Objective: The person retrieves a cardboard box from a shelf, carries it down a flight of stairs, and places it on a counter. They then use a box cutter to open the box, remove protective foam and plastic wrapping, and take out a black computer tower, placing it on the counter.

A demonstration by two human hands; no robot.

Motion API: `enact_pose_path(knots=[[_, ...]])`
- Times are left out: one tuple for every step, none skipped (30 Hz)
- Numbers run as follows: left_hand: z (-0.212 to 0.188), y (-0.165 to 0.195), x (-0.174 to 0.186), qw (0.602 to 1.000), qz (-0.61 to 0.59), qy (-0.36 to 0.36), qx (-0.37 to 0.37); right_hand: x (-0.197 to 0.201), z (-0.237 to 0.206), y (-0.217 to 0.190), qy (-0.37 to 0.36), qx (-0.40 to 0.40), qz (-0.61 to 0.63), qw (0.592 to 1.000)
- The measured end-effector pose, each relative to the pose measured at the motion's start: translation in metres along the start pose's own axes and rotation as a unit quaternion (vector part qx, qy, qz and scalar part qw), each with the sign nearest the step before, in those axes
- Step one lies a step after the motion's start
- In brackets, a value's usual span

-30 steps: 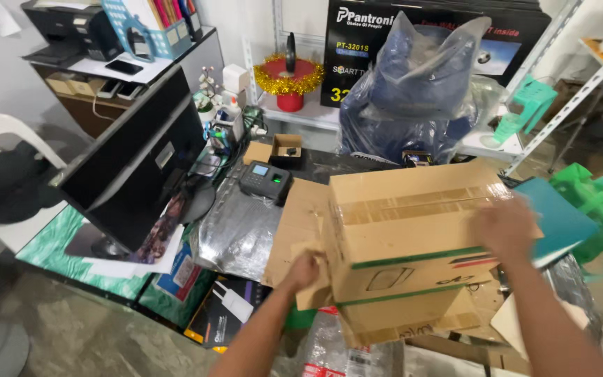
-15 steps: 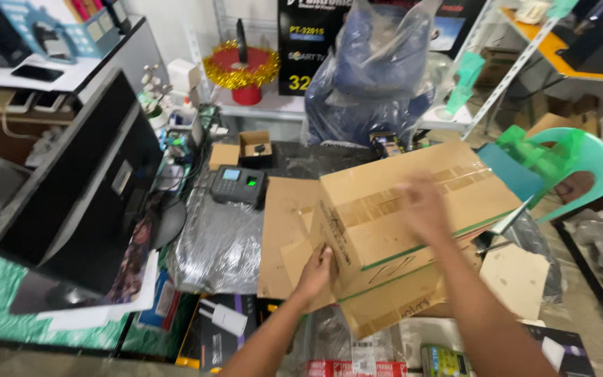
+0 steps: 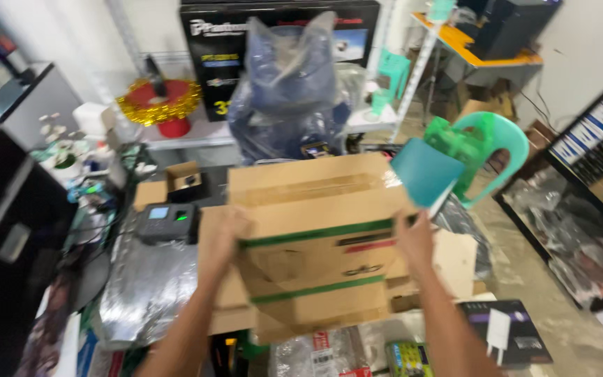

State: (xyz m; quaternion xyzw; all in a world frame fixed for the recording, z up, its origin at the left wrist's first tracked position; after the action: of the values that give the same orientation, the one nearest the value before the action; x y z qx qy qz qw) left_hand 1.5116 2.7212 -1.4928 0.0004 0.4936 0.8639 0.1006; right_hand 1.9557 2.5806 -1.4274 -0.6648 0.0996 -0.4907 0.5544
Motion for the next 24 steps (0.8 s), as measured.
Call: enact_pose_path(knots=[[0.018, -0.02, 0.024, 0.988, 0.109, 0.039, 0.103, -0.001, -0.025, 0.002, -0.028, 0.018, 0.065, 0.997], [0.028, -0.033, 0.042, 0.961, 0.187, 0.07, 0.19, -0.007, -0.046, 0.016, -0.025, -0.057, 0.021, 0.998], [0.04, -0.03, 0.052, 0.953, 0.247, 0.063, 0.164, -0.014, -0.072, 0.021, -0.063, 0.001, -0.069, 0.996], [0.052, -0.021, 0.059, 0.94, 0.306, 0.056, 0.136, -0.015, -0.099, 0.021, -0.032, 0.066, 0.005, 0.997], [0.063, -0.011, 0.06, 0.921, 0.366, 0.039, 0.128, -0.012, -0.115, 0.022, 0.001, 0.133, 0.077, 0.988], [0.072, 0.001, 0.057, 0.898, 0.424, 0.023, 0.118, -0.013, -0.11, 0.034, -0.017, 0.129, 0.109, 0.985], [0.083, 0.018, 0.046, 0.905, 0.424, 0.0, 0.044, -0.013, -0.109, 0.051, -0.038, 0.124, 0.14, 0.982], [0.09, 0.032, 0.024, 0.907, 0.419, -0.026, -0.029, -0.009, -0.106, 0.073, -0.057, 0.117, 0.17, 0.977], [0.092, 0.042, 0.007, 0.874, 0.479, -0.032, -0.072, -0.01, -0.092, 0.099, -0.075, 0.059, 0.125, 0.988], [0.091, 0.059, -0.007, 0.835, 0.536, -0.036, -0.115, -0.013, -0.075, 0.124, -0.094, 0.002, 0.08, 0.992], [0.089, 0.071, -0.027, 0.79, 0.591, -0.039, -0.157, -0.016, -0.063, 0.15, -0.118, -0.055, 0.035, 0.991], [0.089, 0.069, -0.053, 0.801, 0.578, -0.068, -0.14, -0.022, -0.059, 0.167, -0.166, -0.055, 0.005, 0.985], [0.09, 0.067, -0.076, 0.81, 0.565, -0.095, -0.125, -0.029, -0.053, 0.181, -0.213, -0.052, -0.023, 0.975], [0.09, 0.066, -0.099, 0.818, 0.553, -0.12, -0.109, -0.039, -0.047, 0.191, -0.261, -0.047, -0.052, 0.963], [0.087, 0.069, -0.124, 0.822, 0.538, -0.124, -0.138, -0.046, -0.039, 0.192, -0.267, -0.011, -0.063, 0.961], [0.078, 0.071, -0.147, 0.826, 0.523, -0.129, -0.163, -0.053, -0.034, 0.191, -0.275, 0.022, -0.075, 0.958], [0.072, 0.072, -0.168, 0.83, 0.508, -0.134, -0.19, -0.061, -0.029, 0.188, -0.281, 0.057, -0.086, 0.954], [0.071, 0.07, -0.183, 0.835, 0.506, -0.128, -0.176, -0.067, -0.02, 0.181, -0.282, 0.085, -0.108, 0.949], [0.066, 0.068, -0.195, 0.839, 0.504, -0.122, -0.162, -0.072, -0.012, 0.176, -0.284, 0.112, -0.13, 0.943], [0.06, 0.066, -0.204, 0.844, 0.503, -0.118, -0.144, -0.077, -0.011, 0.174, -0.288, 0.136, -0.153, 0.936], [0.054, 0.063, -0.212, 0.834, 0.521, -0.131, -0.129, -0.08, -0.007, 0.17, -0.306, 0.137, -0.076, 0.939], [0.049, 0.062, -0.217, 0.822, 0.538, -0.142, -0.116, -0.083, -0.003, 0.163, -0.32, 0.14, 0.002, 0.937], [0.046, 0.061, -0.221, 0.811, 0.555, -0.153, -0.104, -0.085, -0.002, 0.156, -0.331, 0.143, 0.079, 0.929], [0.043, 0.062, -0.224, 0.806, 0.562, -0.156, -0.105, -0.098, -0.003, 0.162, -0.398, 0.035, 0.137, 0.906]])
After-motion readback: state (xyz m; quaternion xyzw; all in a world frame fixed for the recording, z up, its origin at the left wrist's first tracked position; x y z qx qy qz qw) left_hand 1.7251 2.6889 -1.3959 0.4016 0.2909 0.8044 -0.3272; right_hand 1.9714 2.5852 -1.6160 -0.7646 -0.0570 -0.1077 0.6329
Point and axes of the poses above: each hand's wrist, its own z-axis towards the middle knuckle, its own x-axis out of the back of the hand, y = z × x, the point moved 7 cm from there along z, towards the middle knuckle, and after that the axes turned 14 degrees about -x, right-handed, at the moved point
